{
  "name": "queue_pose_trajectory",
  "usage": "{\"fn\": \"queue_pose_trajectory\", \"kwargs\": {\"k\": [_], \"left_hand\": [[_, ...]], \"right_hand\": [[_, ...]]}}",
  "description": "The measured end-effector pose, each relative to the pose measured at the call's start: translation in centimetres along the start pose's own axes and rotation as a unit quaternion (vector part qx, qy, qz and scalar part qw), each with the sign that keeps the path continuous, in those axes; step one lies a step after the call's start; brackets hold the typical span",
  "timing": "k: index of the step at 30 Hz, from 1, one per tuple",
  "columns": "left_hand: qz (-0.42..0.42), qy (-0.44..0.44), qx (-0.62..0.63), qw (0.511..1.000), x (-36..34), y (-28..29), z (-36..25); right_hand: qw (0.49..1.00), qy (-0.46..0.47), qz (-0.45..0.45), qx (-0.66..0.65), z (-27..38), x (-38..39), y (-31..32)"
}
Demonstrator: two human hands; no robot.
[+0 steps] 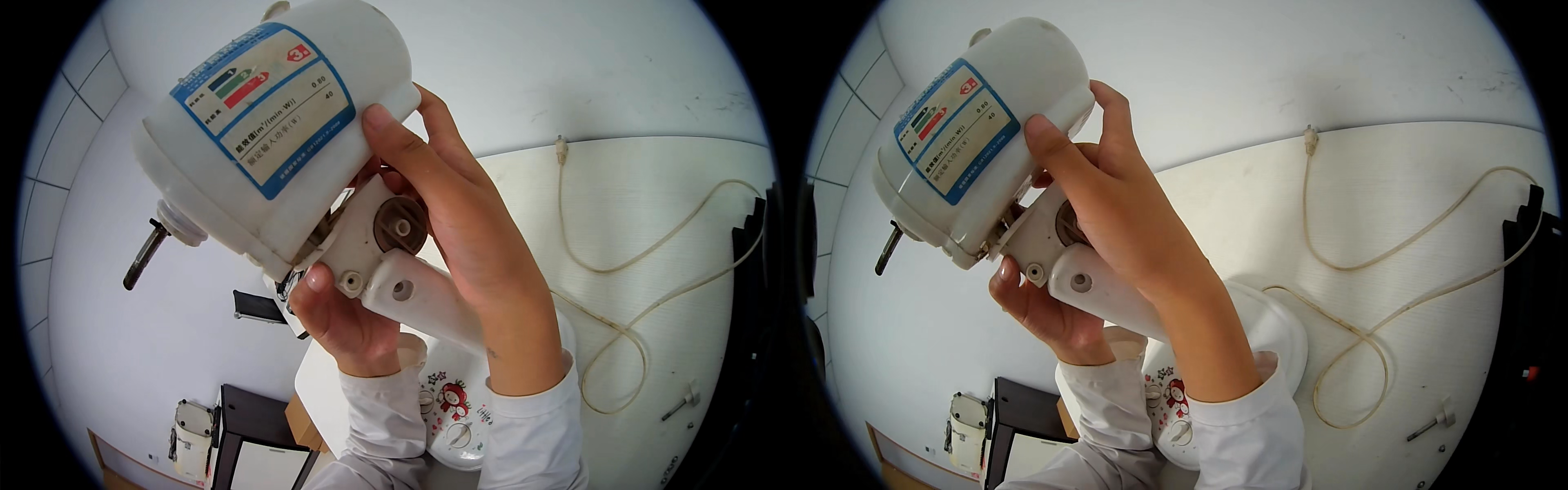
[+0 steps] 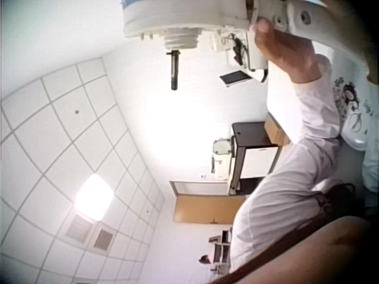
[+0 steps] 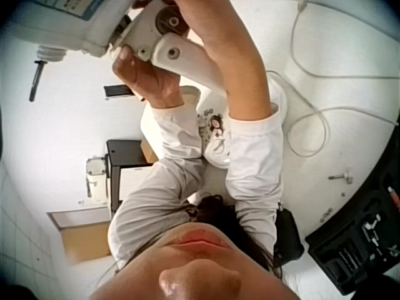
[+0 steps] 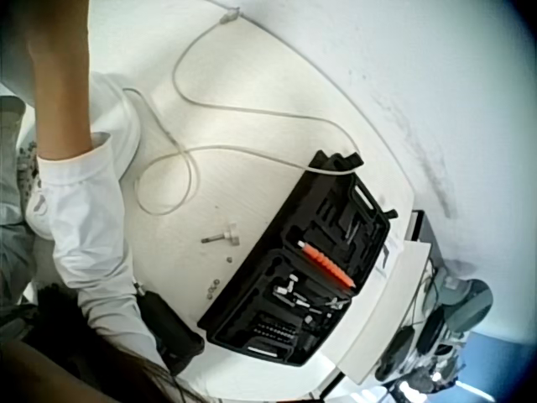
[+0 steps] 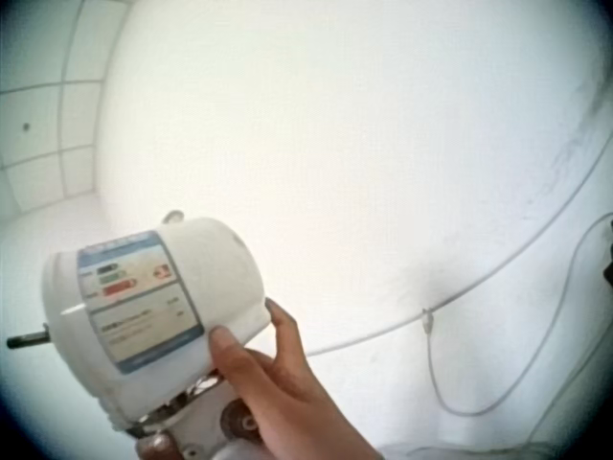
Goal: The person disassembles a white electric fan by removing the motor housing and detaching the motor from the stand. They repeatedly spray lubricant into the motor shaft and rotate the shaft by hand to distribute the lubricant. The person reassembles the motor housing and stand, then continues to rotate the shaft to test movement.
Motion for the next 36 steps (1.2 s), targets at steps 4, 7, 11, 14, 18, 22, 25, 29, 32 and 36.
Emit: {"fn": "queue_pose_trajectory", "kwargs": {"k": [4,7,11,14,18,22,25,29,32,36], "left_hand": [[0.036,0.011,-0.022,0.999,-0.1,0.3,0.1],[0.083,0.024,0.005,0.996,-0.2,0.6,0.4],[0.106,0.021,-0.005,0.994,0.2,2.5,1.0],[0.137,0.024,-0.001,0.99,0.3,3.4,1.1],[0.147,0.016,0.012,0.989,0.0,3.3,1.3],[0.103,0.017,-0.009,0.994,0.1,2.7,1.5],[0.111,0.027,-0.046,0.992,-0.1,2.0,1.3],[0.093,0.022,-0.064,0.993,-0.3,1.4,0.9],[0.051,-0.005,-0.041,0.998,-0.5,0.5,0.8],[0.018,-0.022,-0.039,0.999,-0.7,0.2,0.9]], "right_hand": [[1.0,0.001,0.005,0.002,0.0,0.0,0.1],[1.0,0.003,-0.004,0.008,-0.2,-0.1,0.1],[1.0,-0.004,-0.019,0.021,0.0,0.0,0.2],[1.0,-0.006,-0.017,0.017,-0.1,-0.2,0.2],[0.999,-0.019,-0.027,0.041,-0.3,-0.3,0.3],[0.999,-0.02,-0.035,0.031,-0.1,-0.2,0.1],[0.999,-0.021,-0.03,0.015,-0.2,-0.3,0.1],[0.997,-0.035,-0.07,0.025,-0.1,-0.1,-0.7],[0.995,-0.045,-0.075,0.05,0.1,0.0,-0.9],[0.996,-0.017,-0.067,0.061,0.1,-0.3,-1.2]]}}
Point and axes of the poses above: each hand's wrist, its own x-axis away from the middle knuckle, its own y-axis out of the back of the hand, z = x × y, the point moved 2 cm from there along -x, towards the middle knuckle, and after that the axes turned 13 degrees about z, right-handed, at the moved point
